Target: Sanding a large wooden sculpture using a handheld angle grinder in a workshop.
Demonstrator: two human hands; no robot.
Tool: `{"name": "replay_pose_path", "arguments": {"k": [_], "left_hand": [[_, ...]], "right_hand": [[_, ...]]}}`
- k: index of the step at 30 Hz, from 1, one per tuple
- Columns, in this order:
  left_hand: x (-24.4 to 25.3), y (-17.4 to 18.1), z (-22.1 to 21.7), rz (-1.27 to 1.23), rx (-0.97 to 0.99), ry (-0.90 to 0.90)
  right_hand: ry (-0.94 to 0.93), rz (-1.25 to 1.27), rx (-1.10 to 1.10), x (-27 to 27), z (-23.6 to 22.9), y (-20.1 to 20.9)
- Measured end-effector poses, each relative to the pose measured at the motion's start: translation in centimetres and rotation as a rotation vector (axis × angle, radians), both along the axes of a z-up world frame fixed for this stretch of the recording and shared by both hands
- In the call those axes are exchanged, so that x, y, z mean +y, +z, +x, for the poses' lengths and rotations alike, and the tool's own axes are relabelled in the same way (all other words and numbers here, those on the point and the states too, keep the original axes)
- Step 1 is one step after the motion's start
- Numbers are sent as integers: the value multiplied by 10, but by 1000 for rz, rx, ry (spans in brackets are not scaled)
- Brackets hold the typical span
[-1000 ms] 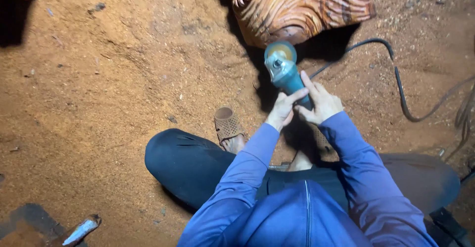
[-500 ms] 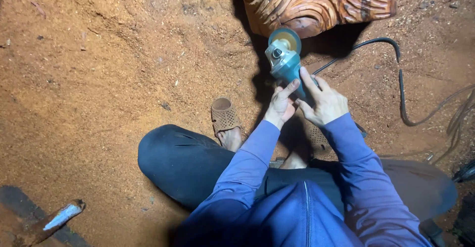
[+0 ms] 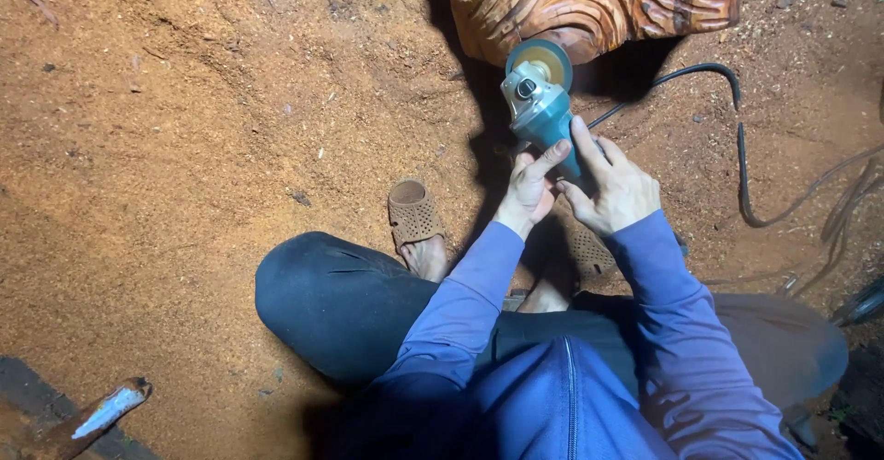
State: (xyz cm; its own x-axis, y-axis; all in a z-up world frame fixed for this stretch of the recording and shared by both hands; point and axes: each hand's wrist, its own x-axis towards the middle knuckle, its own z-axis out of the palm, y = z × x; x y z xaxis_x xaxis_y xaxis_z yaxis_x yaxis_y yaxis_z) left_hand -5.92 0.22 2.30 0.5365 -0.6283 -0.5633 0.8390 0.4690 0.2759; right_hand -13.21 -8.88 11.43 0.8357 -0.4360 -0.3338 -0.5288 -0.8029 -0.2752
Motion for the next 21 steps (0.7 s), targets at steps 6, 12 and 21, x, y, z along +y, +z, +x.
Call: {"name": "replay_pose_path", "arguments": {"k": [6, 12, 21], "left_hand": [[-6, -19, -12, 50, -5, 4], [-8, -25, -11, 74, -25, -4], [-15, -4, -9, 144, -45, -62]], "right_hand": [[-12, 2, -41, -2, -4, -5], [-7, 10, -78, -4, -3, -3], [-60, 80, -214, -8, -13, -8]]}}
